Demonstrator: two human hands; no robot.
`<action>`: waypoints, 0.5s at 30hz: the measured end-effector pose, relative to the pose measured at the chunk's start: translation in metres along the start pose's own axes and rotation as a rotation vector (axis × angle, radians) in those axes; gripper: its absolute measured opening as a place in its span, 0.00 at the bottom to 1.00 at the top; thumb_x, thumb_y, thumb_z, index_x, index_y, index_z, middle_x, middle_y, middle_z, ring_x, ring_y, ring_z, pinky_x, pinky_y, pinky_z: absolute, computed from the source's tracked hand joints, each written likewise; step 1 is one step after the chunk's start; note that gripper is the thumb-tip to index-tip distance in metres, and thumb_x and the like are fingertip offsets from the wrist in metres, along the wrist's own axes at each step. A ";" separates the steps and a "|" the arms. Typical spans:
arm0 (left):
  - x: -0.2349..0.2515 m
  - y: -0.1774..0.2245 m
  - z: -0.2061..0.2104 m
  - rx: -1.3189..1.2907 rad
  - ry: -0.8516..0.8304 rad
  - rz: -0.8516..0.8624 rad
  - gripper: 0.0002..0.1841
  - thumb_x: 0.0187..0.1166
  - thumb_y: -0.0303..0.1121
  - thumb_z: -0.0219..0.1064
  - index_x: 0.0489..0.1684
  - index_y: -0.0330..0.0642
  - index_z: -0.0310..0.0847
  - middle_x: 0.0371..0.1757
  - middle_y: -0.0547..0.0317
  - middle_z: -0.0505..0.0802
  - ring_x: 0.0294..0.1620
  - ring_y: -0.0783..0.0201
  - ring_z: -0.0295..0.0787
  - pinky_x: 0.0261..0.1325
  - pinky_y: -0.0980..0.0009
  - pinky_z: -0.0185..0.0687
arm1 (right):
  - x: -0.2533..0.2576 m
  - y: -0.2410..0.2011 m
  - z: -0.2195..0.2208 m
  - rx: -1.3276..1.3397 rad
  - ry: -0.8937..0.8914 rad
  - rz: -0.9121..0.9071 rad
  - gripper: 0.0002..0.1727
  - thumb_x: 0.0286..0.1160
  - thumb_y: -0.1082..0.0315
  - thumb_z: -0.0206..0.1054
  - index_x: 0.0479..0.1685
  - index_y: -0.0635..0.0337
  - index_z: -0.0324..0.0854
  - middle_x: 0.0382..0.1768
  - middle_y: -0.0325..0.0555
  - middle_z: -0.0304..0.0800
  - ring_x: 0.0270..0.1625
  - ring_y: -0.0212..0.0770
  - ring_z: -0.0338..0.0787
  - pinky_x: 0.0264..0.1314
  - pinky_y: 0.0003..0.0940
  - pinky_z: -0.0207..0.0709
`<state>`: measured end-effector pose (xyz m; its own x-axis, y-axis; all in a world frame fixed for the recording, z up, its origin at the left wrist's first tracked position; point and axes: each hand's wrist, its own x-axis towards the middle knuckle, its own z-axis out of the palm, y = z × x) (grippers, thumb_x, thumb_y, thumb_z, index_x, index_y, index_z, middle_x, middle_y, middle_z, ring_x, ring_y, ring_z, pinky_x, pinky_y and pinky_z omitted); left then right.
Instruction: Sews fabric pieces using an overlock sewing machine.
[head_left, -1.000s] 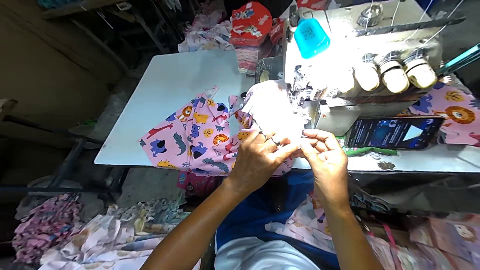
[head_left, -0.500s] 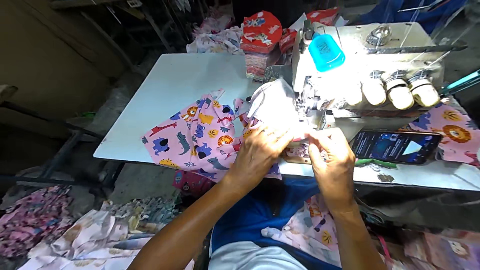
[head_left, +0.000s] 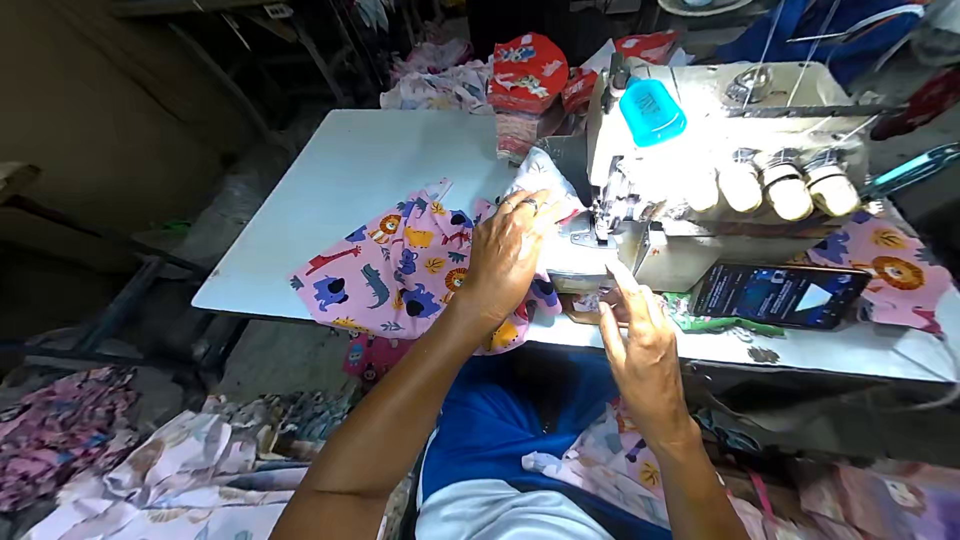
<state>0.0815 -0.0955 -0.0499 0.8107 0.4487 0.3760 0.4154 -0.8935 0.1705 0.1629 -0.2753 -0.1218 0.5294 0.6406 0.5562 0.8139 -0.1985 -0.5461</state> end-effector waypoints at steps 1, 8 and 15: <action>-0.006 0.001 0.000 0.006 0.030 -0.008 0.22 0.84 0.21 0.56 0.70 0.51 0.88 0.75 0.52 0.87 0.78 0.46 0.80 0.70 0.51 0.79 | -0.002 -0.001 0.002 0.033 -0.012 -0.003 0.23 0.82 0.70 0.63 0.76 0.65 0.79 0.47 0.57 0.91 0.47 0.49 0.92 0.52 0.39 0.85; -0.070 0.020 -0.002 -0.185 0.128 -0.056 0.23 0.74 0.13 0.63 0.67 0.38 0.87 0.70 0.41 0.81 0.56 0.48 0.86 0.53 0.58 0.86 | 0.003 -0.016 0.013 0.422 -0.133 -0.026 0.28 0.89 0.60 0.59 0.83 0.65 0.69 0.57 0.48 0.92 0.58 0.36 0.92 0.65 0.31 0.84; -0.134 0.014 0.018 -0.500 -0.026 -0.068 0.22 0.87 0.49 0.57 0.68 0.48 0.86 0.65 0.55 0.90 0.63 0.60 0.88 0.63 0.60 0.85 | 0.008 0.002 0.014 0.825 0.080 0.341 0.13 0.87 0.68 0.59 0.39 0.59 0.90 0.33 0.32 0.90 0.37 0.24 0.88 0.44 0.24 0.85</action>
<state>-0.0141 -0.1680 -0.1142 0.8014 0.5010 0.3268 0.2245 -0.7583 0.6120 0.1656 -0.2601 -0.1272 0.7513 0.5844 0.3068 0.1950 0.2476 -0.9490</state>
